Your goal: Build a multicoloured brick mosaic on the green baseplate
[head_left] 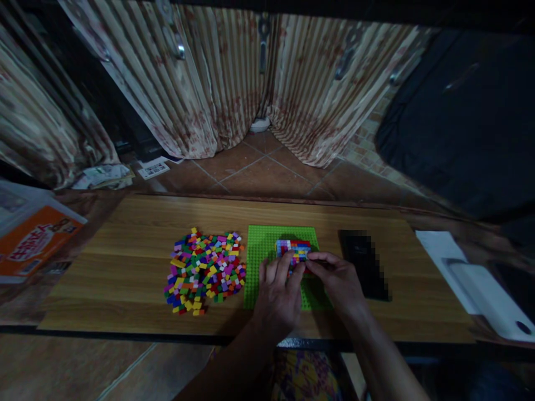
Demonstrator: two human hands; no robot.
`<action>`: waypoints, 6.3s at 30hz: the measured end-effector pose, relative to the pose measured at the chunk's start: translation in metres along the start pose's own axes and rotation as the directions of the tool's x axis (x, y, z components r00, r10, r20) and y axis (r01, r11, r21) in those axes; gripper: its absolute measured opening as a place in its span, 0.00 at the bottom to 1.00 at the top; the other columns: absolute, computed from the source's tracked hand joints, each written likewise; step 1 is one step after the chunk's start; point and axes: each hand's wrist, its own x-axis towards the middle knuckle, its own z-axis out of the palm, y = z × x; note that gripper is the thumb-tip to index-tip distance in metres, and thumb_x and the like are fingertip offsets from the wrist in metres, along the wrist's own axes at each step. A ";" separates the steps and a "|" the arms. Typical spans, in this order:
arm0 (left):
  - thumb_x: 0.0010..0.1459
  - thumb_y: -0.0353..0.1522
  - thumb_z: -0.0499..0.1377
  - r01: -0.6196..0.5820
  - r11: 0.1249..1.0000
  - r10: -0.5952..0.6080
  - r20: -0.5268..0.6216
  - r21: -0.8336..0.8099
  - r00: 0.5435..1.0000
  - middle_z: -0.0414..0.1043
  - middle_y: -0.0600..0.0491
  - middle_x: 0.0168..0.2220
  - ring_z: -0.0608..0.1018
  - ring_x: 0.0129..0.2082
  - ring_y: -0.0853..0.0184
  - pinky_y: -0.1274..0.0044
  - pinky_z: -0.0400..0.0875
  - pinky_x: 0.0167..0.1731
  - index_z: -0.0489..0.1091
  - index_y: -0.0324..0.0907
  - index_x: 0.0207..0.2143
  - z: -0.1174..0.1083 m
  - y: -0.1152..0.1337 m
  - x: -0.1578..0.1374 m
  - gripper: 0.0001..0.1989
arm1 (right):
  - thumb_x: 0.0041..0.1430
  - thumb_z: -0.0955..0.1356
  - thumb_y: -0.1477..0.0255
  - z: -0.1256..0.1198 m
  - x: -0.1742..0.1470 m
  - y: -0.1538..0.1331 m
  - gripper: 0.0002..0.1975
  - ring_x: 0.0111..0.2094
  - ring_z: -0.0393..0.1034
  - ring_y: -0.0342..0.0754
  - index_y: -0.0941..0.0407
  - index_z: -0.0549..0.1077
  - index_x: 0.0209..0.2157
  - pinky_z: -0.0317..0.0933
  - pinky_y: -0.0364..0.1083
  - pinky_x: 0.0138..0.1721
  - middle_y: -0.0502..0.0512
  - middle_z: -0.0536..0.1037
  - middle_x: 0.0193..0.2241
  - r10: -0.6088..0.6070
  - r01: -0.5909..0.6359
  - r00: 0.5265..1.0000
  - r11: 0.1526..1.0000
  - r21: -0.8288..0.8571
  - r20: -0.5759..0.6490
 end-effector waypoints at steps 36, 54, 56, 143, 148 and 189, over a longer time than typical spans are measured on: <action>0.57 0.28 0.56 0.189 0.920 -0.205 0.010 0.343 0.979 0.73 0.50 0.46 0.70 0.46 0.56 0.60 0.63 0.48 0.76 0.49 0.36 -0.071 -0.090 0.030 0.10 | 0.60 0.65 0.61 -0.013 -0.020 0.049 0.13 0.40 0.72 0.51 0.55 0.77 0.37 0.65 0.50 0.43 0.58 0.77 0.38 -0.468 0.402 0.878 0.833 -0.380 -0.096; 0.62 0.30 0.54 0.167 0.970 -0.165 0.024 -0.177 0.986 0.76 0.54 0.35 0.77 0.38 0.67 0.74 0.71 0.39 0.73 0.45 0.38 -0.053 -0.023 0.037 0.08 | 0.62 0.64 0.65 -0.008 -0.022 0.043 0.11 0.38 0.72 0.49 0.55 0.76 0.36 0.65 0.48 0.41 0.56 0.77 0.35 -0.483 0.417 0.871 0.822 -0.388 -0.087; 0.62 0.30 0.54 0.109 0.977 -0.108 0.015 -0.186 0.994 0.76 0.54 0.37 0.76 0.40 0.66 0.73 0.70 0.42 0.73 0.46 0.41 -0.045 -0.015 0.041 0.09 | 0.62 0.64 0.65 -0.007 -0.021 0.043 0.11 0.38 0.72 0.49 0.55 0.76 0.36 0.65 0.48 0.41 0.56 0.76 0.35 -0.482 0.414 0.872 0.823 -0.390 -0.091; 0.62 0.28 0.52 -0.009 0.999 0.011 -0.061 0.032 0.998 0.69 0.48 0.54 0.67 0.52 0.57 0.59 0.59 0.51 0.69 0.46 0.52 -0.001 -0.004 0.011 0.16 | 0.62 0.64 0.67 -0.007 -0.021 0.047 0.10 0.38 0.72 0.48 0.55 0.76 0.37 0.66 0.47 0.40 0.55 0.77 0.35 -0.494 0.431 0.868 0.803 -0.411 -0.055; 0.61 0.28 0.53 0.016 0.999 -0.012 -0.076 0.047 0.997 0.69 0.48 0.54 0.68 0.53 0.56 0.59 0.60 0.51 0.70 0.47 0.51 -0.001 -0.002 0.010 0.16 | 0.61 0.64 0.68 -0.007 -0.021 0.047 0.10 0.37 0.72 0.48 0.55 0.76 0.36 0.66 0.47 0.40 0.56 0.76 0.35 -0.516 0.450 0.855 0.790 -0.417 -0.055; 0.59 0.29 0.49 0.625 0.772 -0.517 -0.462 0.110 0.720 0.67 0.38 0.52 0.70 0.53 0.53 0.59 0.65 0.54 0.67 0.35 0.50 -0.120 -0.176 -0.071 0.18 | 0.61 0.63 0.68 0.058 -0.088 0.026 0.11 0.39 0.72 0.49 0.54 0.76 0.38 0.65 0.48 0.42 0.55 0.77 0.37 -0.537 0.598 0.801 0.720 -0.352 0.264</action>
